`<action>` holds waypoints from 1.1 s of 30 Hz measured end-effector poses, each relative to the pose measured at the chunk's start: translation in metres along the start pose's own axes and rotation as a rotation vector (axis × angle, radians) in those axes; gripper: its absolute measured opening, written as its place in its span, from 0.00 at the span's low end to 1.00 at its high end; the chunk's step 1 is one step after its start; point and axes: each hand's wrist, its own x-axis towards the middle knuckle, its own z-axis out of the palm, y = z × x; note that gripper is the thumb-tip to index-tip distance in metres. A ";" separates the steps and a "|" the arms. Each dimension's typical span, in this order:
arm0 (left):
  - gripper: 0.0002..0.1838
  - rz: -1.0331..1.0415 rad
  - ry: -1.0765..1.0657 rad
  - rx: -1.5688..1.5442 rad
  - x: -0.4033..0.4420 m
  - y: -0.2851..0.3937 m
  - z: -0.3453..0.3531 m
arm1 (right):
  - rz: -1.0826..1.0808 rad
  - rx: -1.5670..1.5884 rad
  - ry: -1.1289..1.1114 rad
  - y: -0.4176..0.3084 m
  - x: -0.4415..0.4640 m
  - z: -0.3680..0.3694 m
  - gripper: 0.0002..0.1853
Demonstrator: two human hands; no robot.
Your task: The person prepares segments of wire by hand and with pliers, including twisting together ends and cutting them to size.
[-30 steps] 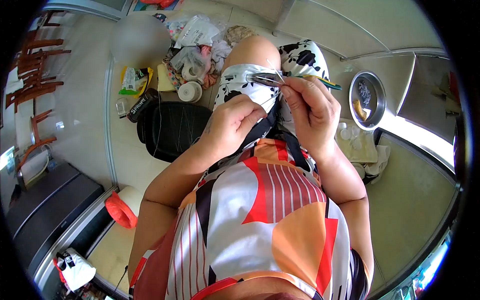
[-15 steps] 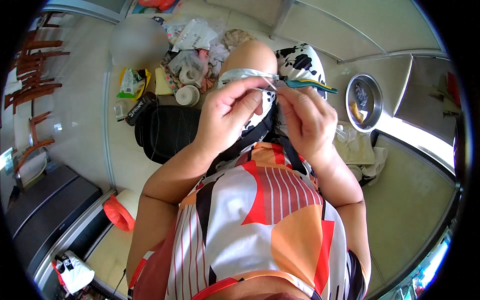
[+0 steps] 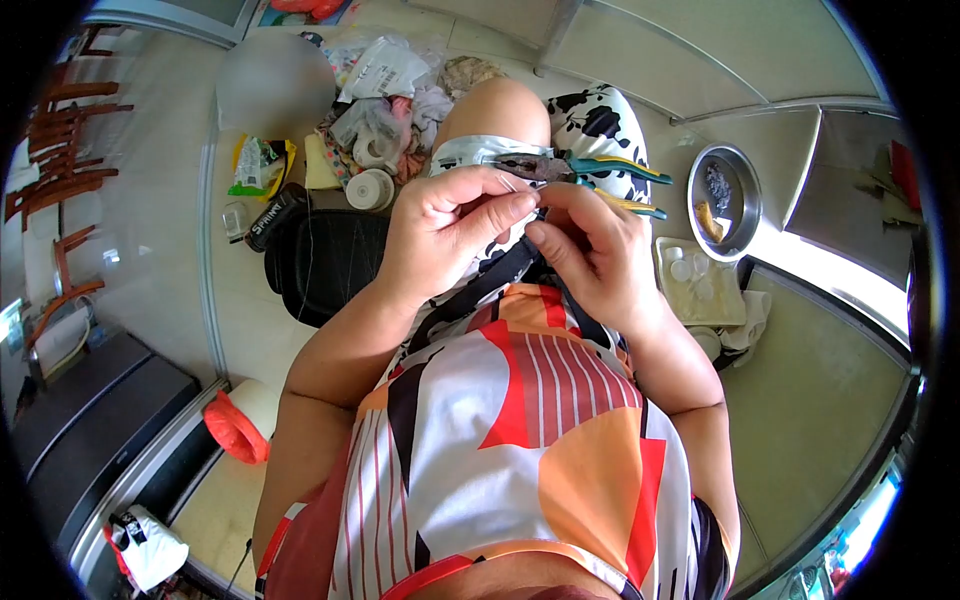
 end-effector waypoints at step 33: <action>0.08 -0.300 -0.131 -0.149 0.007 0.002 0.003 | -0.182 -0.226 0.094 0.003 0.012 -0.019 0.11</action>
